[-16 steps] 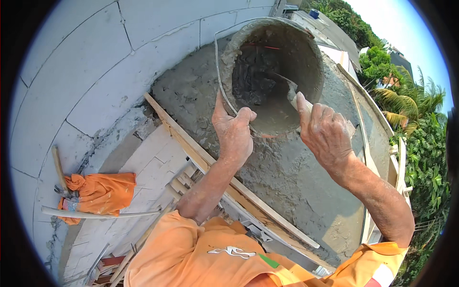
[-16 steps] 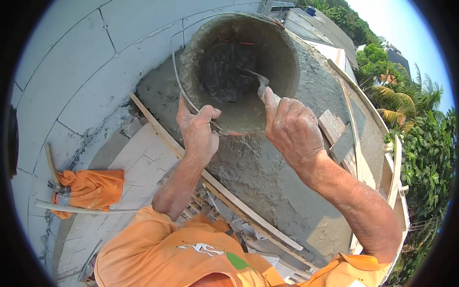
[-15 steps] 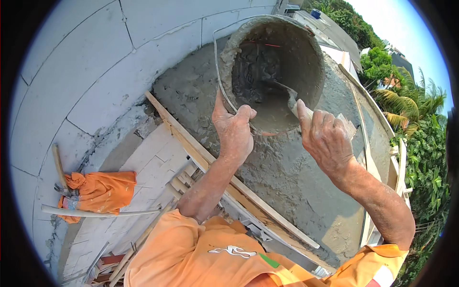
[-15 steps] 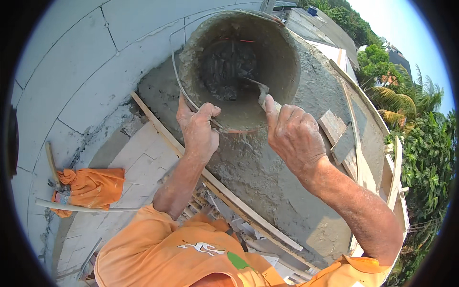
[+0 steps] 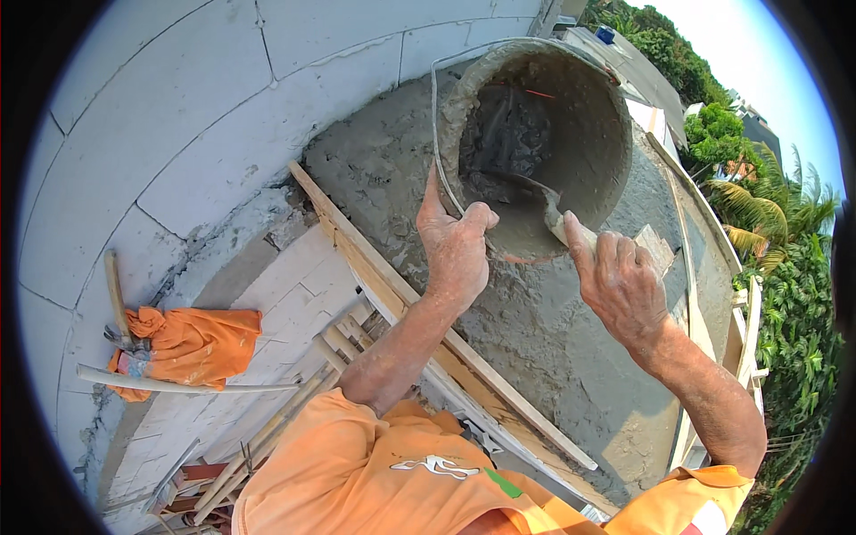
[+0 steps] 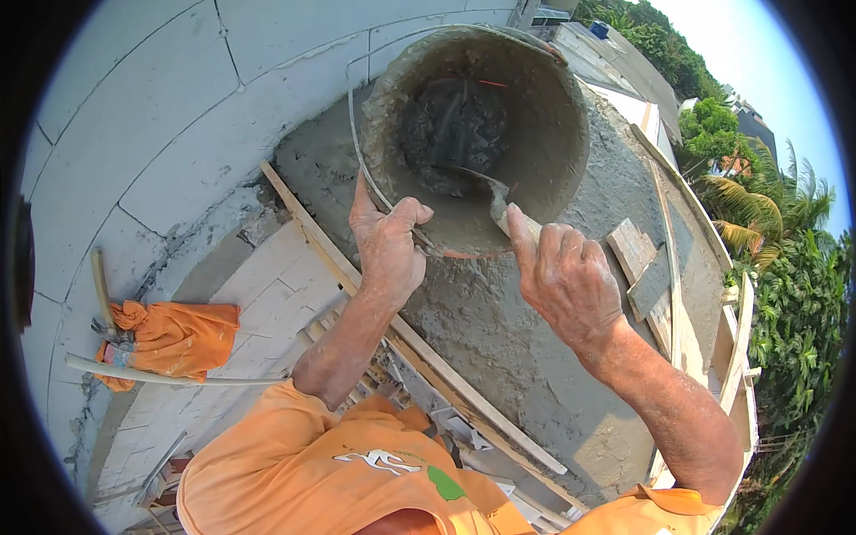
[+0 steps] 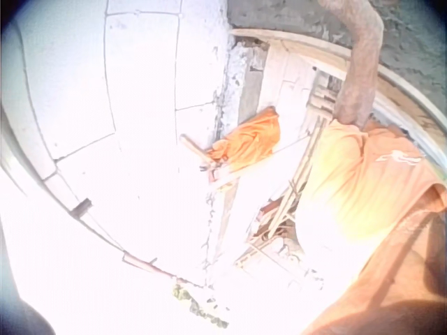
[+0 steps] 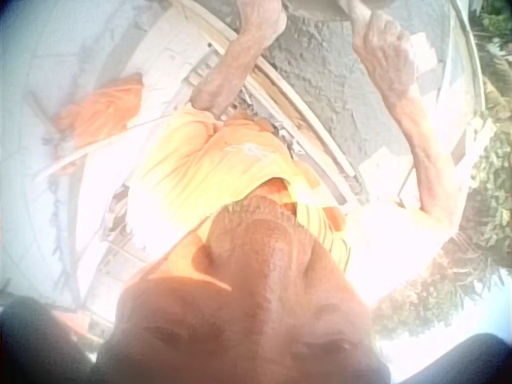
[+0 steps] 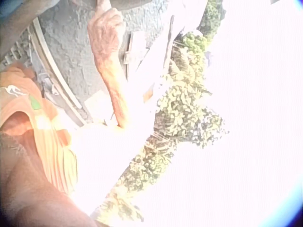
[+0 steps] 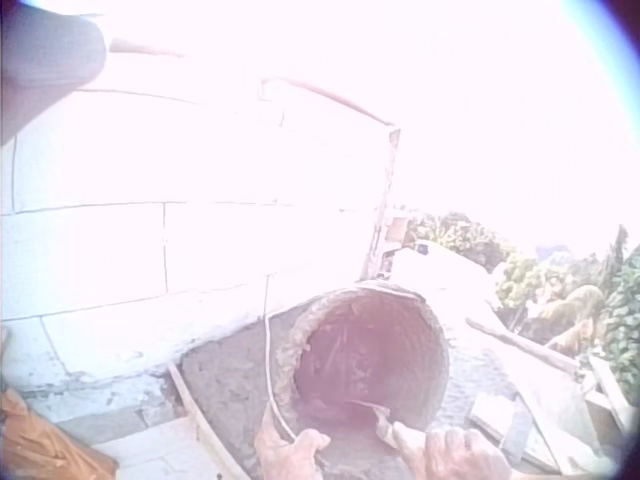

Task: The person spreads wet cement onto a structure using a trowel and smooths the edges by hand and with wooden boards.

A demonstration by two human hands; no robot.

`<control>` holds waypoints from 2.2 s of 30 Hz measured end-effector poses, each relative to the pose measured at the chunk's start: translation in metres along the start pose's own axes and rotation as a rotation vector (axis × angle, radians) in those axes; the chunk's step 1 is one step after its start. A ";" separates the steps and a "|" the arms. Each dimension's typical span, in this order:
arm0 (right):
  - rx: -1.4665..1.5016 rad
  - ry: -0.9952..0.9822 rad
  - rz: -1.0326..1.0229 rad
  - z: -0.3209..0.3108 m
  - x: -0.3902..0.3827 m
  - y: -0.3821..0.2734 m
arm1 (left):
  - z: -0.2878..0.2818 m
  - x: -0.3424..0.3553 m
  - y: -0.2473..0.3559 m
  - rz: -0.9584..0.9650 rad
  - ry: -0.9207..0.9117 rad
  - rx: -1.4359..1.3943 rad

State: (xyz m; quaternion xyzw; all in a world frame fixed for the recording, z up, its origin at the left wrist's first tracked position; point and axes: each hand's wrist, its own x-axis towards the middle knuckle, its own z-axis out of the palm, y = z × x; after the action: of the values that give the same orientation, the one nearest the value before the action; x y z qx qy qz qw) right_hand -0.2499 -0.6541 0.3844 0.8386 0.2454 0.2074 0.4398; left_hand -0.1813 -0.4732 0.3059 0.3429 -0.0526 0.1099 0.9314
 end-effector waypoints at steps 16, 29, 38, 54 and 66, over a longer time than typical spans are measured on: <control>0.082 0.055 0.091 -0.012 0.022 0.024 | -0.007 -0.002 0.005 -0.008 0.010 -0.069; 0.267 -0.209 0.233 -0.035 0.038 0.054 | -0.022 0.015 0.001 0.071 -0.019 0.089; 1.233 -0.266 0.184 0.002 0.050 0.039 | -0.036 0.009 0.026 0.120 -0.092 0.200; 2.082 -0.300 0.608 -0.040 0.084 -0.002 | -0.080 0.028 0.050 0.148 0.189 0.034; 1.940 -0.610 0.979 -0.056 -0.039 -0.001 | -0.181 0.060 -0.013 0.347 0.414 0.061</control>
State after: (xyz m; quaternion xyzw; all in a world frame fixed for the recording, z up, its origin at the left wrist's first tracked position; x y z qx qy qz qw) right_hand -0.3126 -0.6408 0.4085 0.8475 -0.1701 -0.1342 -0.4846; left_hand -0.1161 -0.3546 0.1704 0.3269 0.0841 0.3372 0.8788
